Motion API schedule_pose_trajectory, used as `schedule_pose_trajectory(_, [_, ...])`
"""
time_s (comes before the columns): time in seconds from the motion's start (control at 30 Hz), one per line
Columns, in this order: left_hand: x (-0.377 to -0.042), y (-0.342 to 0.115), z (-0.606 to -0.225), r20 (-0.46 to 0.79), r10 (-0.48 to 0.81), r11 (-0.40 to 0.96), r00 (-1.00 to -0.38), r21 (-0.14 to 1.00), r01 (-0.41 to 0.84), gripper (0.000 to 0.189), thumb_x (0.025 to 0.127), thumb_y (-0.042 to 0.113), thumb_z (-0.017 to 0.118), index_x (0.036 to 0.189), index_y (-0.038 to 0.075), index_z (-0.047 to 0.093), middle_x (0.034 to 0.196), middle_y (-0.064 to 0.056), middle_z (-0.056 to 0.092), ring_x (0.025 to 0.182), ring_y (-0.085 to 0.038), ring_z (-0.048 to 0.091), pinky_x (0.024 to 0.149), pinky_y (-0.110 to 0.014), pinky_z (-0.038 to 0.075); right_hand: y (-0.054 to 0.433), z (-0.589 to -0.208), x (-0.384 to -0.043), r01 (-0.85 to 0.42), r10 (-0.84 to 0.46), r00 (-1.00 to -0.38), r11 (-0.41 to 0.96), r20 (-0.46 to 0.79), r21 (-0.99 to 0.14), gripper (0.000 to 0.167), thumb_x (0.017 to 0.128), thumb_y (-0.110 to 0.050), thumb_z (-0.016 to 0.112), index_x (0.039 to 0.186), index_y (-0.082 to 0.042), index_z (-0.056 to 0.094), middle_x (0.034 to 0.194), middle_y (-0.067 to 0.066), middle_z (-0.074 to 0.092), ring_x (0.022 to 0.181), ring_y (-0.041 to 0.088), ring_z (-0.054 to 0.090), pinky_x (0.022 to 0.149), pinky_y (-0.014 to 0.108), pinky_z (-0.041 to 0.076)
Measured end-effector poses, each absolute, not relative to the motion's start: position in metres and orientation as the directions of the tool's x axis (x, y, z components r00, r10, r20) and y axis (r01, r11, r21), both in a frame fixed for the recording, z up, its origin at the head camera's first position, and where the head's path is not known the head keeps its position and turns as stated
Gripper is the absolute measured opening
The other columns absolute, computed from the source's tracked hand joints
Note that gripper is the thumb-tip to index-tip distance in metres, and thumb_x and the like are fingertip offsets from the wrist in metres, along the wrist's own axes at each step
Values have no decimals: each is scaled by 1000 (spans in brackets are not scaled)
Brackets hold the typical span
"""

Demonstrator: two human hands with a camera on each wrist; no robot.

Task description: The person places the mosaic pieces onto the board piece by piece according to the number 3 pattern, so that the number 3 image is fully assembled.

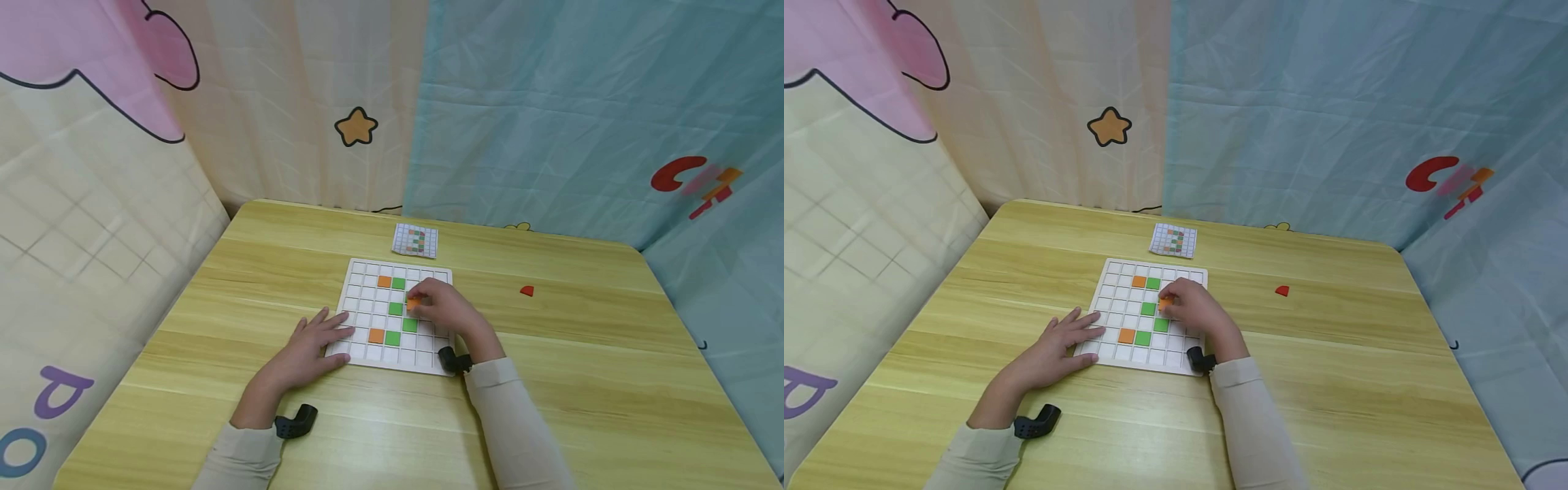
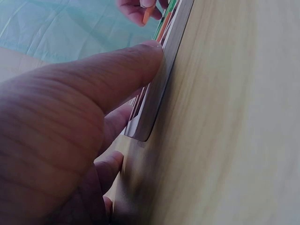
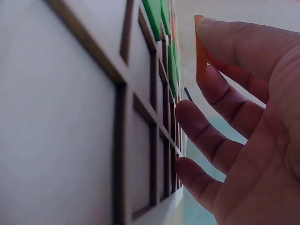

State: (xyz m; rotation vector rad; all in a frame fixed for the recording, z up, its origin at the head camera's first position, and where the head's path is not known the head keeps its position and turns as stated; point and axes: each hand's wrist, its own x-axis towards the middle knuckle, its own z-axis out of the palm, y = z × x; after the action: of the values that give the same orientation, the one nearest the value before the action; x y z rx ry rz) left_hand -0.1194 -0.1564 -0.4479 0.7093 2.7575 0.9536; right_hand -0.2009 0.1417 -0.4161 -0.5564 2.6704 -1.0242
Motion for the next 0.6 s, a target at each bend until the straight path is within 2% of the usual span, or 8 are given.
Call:
schedule_pose_trajectory(0.27, [-119,-156,-449,20,475,687,-880,616,385,52,91,28,72,139,11,60,155,-7,41,148,-41,16,113,-67,5,137,-422,-200,-317,-442,-895,718,-53,-620,15,90,-11,72,106,-9,71,105,2,64,93,20,53,88,38,45])
schedule_pose_trajectory(0.6, [-119,-156,-448,20,473,684,-881,621,381,51,91,28,73,138,11,61,155,-7,41,148,-41,17,113,-67,5,136,-427,-202,-365,-462,-887,732,-24,-575,16,91,-10,71,106,-9,72,106,3,65,96,21,53,92,39,44])
